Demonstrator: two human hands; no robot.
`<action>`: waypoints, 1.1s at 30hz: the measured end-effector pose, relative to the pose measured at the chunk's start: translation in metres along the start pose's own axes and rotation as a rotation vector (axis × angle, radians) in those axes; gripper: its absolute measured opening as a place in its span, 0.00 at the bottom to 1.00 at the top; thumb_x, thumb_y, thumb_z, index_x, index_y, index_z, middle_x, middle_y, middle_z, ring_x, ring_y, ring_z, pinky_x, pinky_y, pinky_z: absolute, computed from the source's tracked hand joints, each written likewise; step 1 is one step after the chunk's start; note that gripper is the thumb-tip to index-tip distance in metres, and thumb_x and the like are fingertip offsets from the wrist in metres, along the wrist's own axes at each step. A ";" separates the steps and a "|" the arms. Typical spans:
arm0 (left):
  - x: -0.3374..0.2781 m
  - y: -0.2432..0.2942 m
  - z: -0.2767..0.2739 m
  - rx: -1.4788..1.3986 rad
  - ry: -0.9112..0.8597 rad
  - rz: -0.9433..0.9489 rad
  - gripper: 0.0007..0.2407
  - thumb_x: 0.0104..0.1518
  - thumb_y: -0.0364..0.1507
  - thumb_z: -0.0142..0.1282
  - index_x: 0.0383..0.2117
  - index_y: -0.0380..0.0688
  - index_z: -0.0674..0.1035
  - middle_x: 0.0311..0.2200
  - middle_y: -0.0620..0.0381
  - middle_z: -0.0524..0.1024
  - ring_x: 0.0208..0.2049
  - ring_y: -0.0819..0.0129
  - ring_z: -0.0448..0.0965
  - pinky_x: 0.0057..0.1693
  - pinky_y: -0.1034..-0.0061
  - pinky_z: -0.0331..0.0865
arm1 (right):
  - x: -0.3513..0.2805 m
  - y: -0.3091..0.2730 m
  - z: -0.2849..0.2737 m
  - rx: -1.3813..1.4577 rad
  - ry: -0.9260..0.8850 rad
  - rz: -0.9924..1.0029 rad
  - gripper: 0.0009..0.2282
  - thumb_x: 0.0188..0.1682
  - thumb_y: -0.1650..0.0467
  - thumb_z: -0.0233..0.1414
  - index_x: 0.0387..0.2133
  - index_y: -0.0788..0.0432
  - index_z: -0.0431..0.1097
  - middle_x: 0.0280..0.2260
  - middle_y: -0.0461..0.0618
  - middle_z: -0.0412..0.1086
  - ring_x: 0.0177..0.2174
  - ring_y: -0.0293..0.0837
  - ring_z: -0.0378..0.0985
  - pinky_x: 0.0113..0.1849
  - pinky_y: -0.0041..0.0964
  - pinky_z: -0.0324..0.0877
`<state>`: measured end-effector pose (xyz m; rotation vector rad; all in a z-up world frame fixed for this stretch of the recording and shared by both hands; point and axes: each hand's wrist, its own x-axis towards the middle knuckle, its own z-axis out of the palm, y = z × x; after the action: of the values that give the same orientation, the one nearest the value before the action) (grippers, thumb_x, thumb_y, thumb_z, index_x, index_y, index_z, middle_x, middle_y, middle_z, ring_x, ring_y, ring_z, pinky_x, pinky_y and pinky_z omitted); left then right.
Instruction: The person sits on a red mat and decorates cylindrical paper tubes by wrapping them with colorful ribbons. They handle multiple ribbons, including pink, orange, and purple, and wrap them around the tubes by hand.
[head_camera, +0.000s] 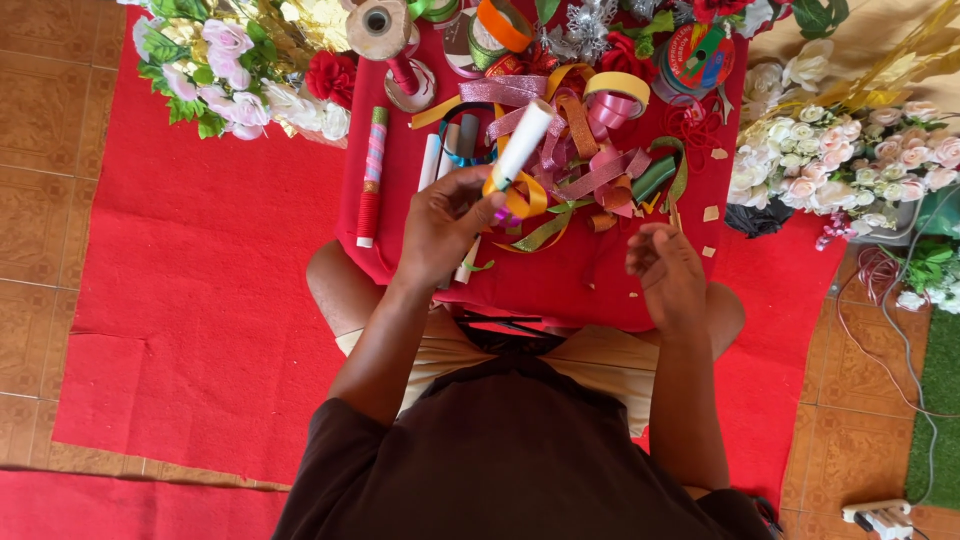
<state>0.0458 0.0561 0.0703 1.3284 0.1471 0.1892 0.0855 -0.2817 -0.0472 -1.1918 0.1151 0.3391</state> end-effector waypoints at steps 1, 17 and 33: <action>0.000 -0.001 -0.003 0.003 0.004 0.002 0.13 0.57 0.26 0.68 0.48 0.39 0.81 0.38 0.46 0.82 0.37 0.67 0.80 0.41 0.73 0.81 | 0.000 0.005 0.003 0.002 -0.005 0.001 0.10 0.62 0.66 0.45 0.48 0.58 0.67 0.39 0.54 0.74 0.33 0.44 0.77 0.35 0.32 0.73; -0.021 -0.021 0.028 0.387 -0.058 0.088 0.13 0.55 0.28 0.69 0.46 0.43 0.84 0.39 0.43 0.83 0.42 0.54 0.84 0.45 0.66 0.80 | -0.024 0.017 0.094 -0.122 -0.144 -0.269 0.23 0.55 0.68 0.54 0.60 0.65 0.56 0.41 0.58 0.72 0.39 0.42 0.76 0.41 0.36 0.71; -0.021 -0.050 0.022 0.710 -0.102 0.288 0.13 0.57 0.27 0.66 0.48 0.41 0.82 0.39 0.44 0.80 0.44 0.46 0.82 0.45 0.63 0.81 | -0.043 0.017 0.088 -0.178 -0.165 -0.274 0.15 0.46 0.84 0.56 0.48 0.74 0.72 0.40 0.60 0.76 0.36 0.45 0.80 0.36 0.33 0.74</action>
<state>0.0331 0.0193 0.0266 2.0636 -0.0771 0.3299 0.0314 -0.2030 -0.0180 -1.3317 -0.2250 0.2075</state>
